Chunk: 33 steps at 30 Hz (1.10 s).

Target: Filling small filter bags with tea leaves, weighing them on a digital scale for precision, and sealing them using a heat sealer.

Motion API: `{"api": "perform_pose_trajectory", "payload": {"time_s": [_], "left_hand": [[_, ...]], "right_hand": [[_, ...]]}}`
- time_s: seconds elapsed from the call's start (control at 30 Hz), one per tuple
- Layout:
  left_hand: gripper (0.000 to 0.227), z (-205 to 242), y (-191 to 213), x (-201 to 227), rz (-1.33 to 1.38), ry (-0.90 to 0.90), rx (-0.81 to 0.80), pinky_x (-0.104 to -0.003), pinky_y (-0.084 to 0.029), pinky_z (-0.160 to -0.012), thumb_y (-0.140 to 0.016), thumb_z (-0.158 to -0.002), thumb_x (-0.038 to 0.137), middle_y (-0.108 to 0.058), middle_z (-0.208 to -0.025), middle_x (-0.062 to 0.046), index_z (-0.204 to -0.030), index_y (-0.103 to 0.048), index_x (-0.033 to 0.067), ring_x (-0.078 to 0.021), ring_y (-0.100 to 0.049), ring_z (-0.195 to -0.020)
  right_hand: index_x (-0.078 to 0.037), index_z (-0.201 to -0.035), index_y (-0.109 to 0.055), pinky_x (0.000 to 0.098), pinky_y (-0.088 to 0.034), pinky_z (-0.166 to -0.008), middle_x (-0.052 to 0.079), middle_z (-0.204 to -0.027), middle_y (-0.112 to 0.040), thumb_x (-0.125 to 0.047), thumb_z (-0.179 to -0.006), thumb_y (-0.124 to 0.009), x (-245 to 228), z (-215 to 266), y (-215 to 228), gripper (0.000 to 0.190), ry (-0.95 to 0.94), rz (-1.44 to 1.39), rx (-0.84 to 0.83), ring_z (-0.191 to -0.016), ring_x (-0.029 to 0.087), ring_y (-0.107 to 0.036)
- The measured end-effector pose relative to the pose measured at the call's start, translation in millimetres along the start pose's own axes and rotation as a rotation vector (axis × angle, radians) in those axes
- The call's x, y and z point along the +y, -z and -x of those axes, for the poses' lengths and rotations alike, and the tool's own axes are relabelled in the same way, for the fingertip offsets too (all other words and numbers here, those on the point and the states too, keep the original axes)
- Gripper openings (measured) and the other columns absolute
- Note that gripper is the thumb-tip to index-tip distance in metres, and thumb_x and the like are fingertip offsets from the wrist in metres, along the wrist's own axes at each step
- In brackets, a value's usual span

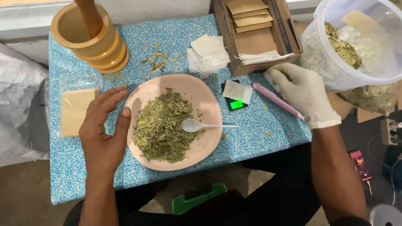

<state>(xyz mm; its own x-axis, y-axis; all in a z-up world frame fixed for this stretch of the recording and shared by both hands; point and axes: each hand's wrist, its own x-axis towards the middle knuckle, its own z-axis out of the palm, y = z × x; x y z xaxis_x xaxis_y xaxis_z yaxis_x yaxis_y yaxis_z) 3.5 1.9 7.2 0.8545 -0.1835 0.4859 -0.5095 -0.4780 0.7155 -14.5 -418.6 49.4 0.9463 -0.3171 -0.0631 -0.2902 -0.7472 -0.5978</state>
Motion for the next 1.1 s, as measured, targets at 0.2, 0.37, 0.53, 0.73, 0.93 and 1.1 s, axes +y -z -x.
{"api": "perform_pose_trajectory", "payload": {"time_s": [0.2,0.37,0.53,0.73,0.93,1.1], "left_hand": [[0.026,-1.5,3.3,-3.6,-0.013,0.009,-0.005,-0.064,-0.052,-0.13,-0.064,-0.12,0.011,-0.067,-0.152,-0.02,-0.144,-0.07,0.0033,-0.0421,-0.06,-0.15],[0.025,-0.4,4.9,-7.5,-0.051,-0.001,-0.002,-0.063,-0.051,-0.132,-0.065,-0.121,0.01,-0.068,-0.151,-0.022,-0.144,-0.071,0.0023,-0.0432,-0.061,-0.151],[0.024,-2.1,3.0,-9.0,-0.077,0.004,-0.002,-0.062,-0.053,-0.127,-0.065,-0.122,0.012,-0.07,-0.151,-0.022,-0.143,-0.073,0.0026,-0.0431,-0.062,-0.15],[0.026,-2.4,-0.7,-10.5,-0.082,0.002,-0.023,-0.067,-0.052,-0.13,-0.064,-0.122,0.014,-0.068,-0.152,-0.022,-0.144,-0.071,0.0025,-0.0444,-0.061,-0.15],[0.025,-3.4,-2.2,-11.3,-0.074,-0.002,-0.028,-0.068,-0.052,-0.13,-0.066,-0.12,0.011,-0.068,-0.153,-0.023,-0.143,-0.071,0.002,-0.0444,-0.061,-0.15],[0.025,-3.7,-2.7,-10.2,-0.082,0.011,-0.035,-0.065,-0.053,-0.125,-0.067,-0.119,0.01,-0.069,-0.152,-0.023,-0.142,-0.073,0.0023,-0.0439,-0.062,-0.148]], "right_hand": [[-0.021,-0.121,-0.087,0.0291,-0.051,-0.07,-0.006,-0.096,-0.084,-0.036,-0.109,-0.076,9.6,-11.0,-19.3,0.022,-0.108,0.076,-0.135,-0.076,0.007,-0.064],[-0.027,-0.114,-0.084,0.0354,-0.047,-0.074,-0.005,-0.085,-0.077,-0.045,-0.109,-0.073,31.6,-15.5,-31.6,0.021,-0.027,0.162,-0.117,-0.077,0.014,-0.062],[-0.03,-0.122,-0.082,0.0377,-0.05,-0.081,-0.002,-0.089,-0.079,-0.047,-0.11,-0.067,41.8,-20.1,-37.1,0.025,-0.001,0.19,-0.127,-0.083,0.018,-0.069],[-0.036,-0.14,-0.078,0.0397,-0.051,-0.096,0.016,-0.145,-0.076,-0.048,-0.106,-0.063,59.5,-29.1,-50.1,0.039,0.029,0.19,-0.17,-0.156,0.016,-0.057],[-0.031,-0.139,-0.078,0.0429,-0.053,-0.101,0.012,-0.131,-0.083,-0.049,-0.107,-0.063,47.3,-26.4,-48.6,0.04,0.034,0.174,-0.189,-0.168,0.014,-0.046],[-0.034,-0.143,-0.076,0.0415,-0.055,-0.079,-0.003,-0.088,-0.081,-0.062,-0.105,-0.062,49.2,-26.7,-56.8,0.05,0.007,0.265,-0.225,-0.08,0.02,-0.073]]}}
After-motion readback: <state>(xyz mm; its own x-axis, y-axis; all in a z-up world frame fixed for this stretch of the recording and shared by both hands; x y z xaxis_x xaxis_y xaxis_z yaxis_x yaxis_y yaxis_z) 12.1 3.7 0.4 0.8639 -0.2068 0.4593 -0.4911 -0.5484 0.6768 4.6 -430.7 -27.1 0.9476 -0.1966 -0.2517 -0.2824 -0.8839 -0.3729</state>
